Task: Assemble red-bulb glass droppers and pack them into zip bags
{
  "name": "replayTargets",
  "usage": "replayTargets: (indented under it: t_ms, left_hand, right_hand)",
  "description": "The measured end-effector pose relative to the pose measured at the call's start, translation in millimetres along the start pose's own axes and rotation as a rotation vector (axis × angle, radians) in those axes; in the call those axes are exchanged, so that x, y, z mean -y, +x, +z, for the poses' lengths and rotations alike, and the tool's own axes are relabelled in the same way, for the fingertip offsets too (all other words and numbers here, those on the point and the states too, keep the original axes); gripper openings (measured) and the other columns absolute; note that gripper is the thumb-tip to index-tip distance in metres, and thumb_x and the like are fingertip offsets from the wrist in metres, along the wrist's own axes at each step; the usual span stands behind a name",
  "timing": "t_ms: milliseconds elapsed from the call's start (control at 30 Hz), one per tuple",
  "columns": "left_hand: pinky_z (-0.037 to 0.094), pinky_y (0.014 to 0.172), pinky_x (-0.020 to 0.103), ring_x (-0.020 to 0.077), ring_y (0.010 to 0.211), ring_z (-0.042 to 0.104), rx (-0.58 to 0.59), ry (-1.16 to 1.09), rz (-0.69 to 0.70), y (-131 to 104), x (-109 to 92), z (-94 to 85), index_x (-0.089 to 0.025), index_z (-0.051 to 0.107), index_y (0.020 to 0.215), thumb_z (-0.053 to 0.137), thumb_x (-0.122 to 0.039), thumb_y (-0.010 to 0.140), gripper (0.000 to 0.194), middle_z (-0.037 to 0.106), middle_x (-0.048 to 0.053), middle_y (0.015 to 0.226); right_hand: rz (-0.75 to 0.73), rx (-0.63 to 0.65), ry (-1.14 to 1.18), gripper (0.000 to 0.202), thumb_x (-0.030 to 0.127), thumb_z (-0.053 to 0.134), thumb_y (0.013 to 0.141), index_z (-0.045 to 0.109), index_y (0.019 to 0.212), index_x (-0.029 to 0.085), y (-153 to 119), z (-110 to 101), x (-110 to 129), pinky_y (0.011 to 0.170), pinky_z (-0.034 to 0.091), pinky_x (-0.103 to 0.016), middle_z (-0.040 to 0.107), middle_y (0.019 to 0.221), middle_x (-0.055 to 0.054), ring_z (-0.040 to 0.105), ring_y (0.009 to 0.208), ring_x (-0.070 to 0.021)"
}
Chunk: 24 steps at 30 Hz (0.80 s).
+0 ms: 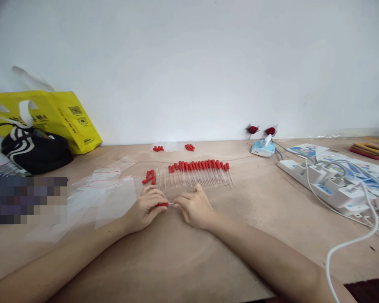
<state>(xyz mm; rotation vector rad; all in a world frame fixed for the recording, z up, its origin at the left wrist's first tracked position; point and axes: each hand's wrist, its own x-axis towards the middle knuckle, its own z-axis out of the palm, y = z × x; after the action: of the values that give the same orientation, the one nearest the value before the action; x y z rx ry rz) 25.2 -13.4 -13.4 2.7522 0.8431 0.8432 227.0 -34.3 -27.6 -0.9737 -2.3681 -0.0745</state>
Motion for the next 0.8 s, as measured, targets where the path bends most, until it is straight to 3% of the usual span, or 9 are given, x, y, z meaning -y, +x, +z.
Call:
replayTargets:
  t_ms: [167,367,600,700,800]
  left_hand:
    - [0.026,0.091,0.041,0.0165,0.079,0.058,0.006,-0.018,0.009,0.8,-5.4,-0.3,-0.020,0.059,0.079,0.044,-0.020,0.081,0.015,0.066,0.002,0.076]
    - [0.025,0.091,0.044,0.0170,0.076,0.058,-0.073,0.034,-0.073,0.6,1.4,0.0,-0.021,0.061,0.081,0.047,-0.023,0.081,0.014,0.067,0.000,0.072]
    - [0.020,0.094,0.048,0.0183,0.078,0.059,-0.067,0.051,-0.093,0.0,9.8,-0.3,-0.025,0.062,0.092,0.050,-0.028,0.082,0.016,0.069,-0.001,0.076]
    - [0.027,0.090,0.046,0.0238,0.094,0.053,-0.200,0.119,-0.213,-0.7,13.2,-2.8,-0.024,0.051,0.113,0.056,-0.035,0.077,0.038,0.064,0.005,0.096]
    - [0.033,0.085,0.046,0.0277,0.098,0.050,-0.310,0.201,-0.405,-3.3,21.2,-6.4,-0.022,0.043,0.118,0.058,-0.034,0.074,0.048,0.058,0.009,0.106]
  right_hand:
    - [0.026,0.007,0.031,0.021,0.020,0.039,0.087,0.060,0.084,0.018,0.5,3.8,3.9,0.065,0.019,-0.029,0.066,0.076,-0.001,0.050,0.062,-0.0102]
    - [0.031,-0.007,-0.044,0.022,0.024,0.041,0.086,0.062,0.091,0.020,3.5,-6.0,2.0,0.066,0.019,-0.031,0.064,0.077,-0.003,0.049,0.070,-0.0130]
    - [0.016,0.048,-0.167,0.016,0.024,0.048,0.080,0.064,0.078,0.020,1.3,-8.8,1.6,0.064,0.018,-0.032,0.060,0.065,-0.003,0.045,0.070,-0.0152]
    - [0.144,0.023,-0.087,0.014,0.023,0.048,0.079,0.062,0.080,0.020,8.3,-3.9,1.8,0.065,0.019,-0.031,0.062,0.068,-0.002,0.049,0.070,-0.0151]
    - [0.391,-0.088,0.024,0.017,0.023,0.048,0.078,0.058,0.092,0.020,25.2,4.0,-2.8,0.069,0.022,-0.030,0.065,0.072,-0.001,0.053,0.073,-0.0159]
